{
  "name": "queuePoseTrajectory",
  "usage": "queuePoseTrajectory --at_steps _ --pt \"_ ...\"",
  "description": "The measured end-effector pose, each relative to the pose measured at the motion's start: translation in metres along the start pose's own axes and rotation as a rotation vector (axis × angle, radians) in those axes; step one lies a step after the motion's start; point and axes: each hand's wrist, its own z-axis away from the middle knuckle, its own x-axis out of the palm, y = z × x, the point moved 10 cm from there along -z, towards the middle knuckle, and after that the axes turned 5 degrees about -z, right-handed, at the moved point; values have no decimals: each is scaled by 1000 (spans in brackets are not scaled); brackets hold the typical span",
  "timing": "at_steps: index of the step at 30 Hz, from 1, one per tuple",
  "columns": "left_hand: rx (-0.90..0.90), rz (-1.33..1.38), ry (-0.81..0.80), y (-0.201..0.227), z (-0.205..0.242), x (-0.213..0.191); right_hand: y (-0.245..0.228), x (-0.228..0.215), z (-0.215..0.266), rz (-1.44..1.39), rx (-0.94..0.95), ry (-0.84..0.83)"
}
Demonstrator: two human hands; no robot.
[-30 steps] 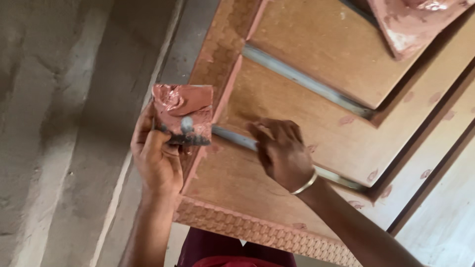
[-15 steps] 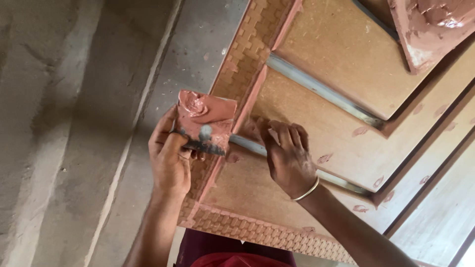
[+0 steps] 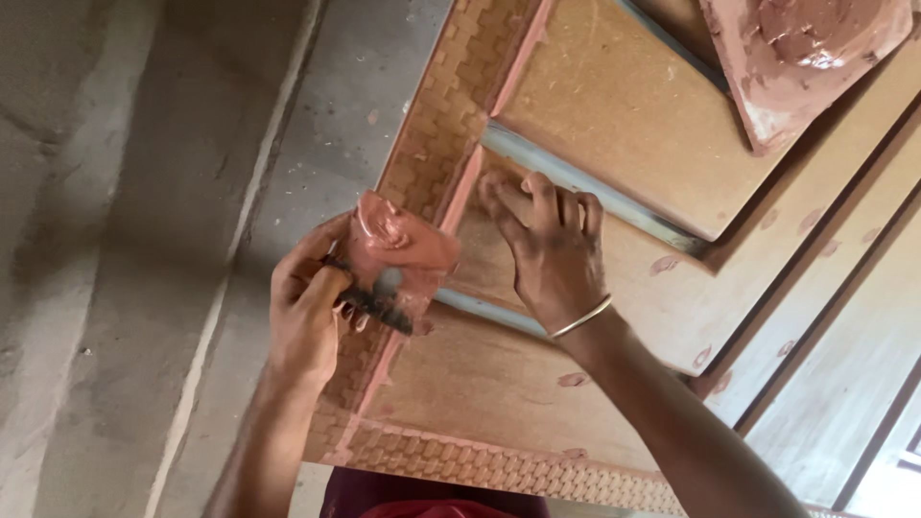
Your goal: The person applies pink wood filler to a wooden door using a putty knife and fingers. They repeatedly scoop filler from a plastic sheet and spread it into the recessed panels and grooves of the door, smoothing the surface as they work.
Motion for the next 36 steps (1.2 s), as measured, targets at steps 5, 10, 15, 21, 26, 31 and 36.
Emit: queuePoseTrajectory --at_steps 5,10,15,21,26,31,36 --pt "-135 -133 -177 -19 -3 36 7 -18 20 -449 21 -190" --pt "-259 -296 -619 -32 9 107 -6 -54 53 -407 -71 -171" --pt "-340 -396 -748 -43 12 150 5 -76 72 -376 -124 -56" --pt "-488 -230 -910 -69 24 196 35 -57 128 -484 30 -140" --pt "-441 -214 -936 -86 23 241 78 -54 165 -826 86 43" --pt "-429 -331 -829 -99 8 273 214 -39 199 -787 462 -110" --pt "-476 -262 -711 -108 -5 287 273 -5 195 -368 410 -396"
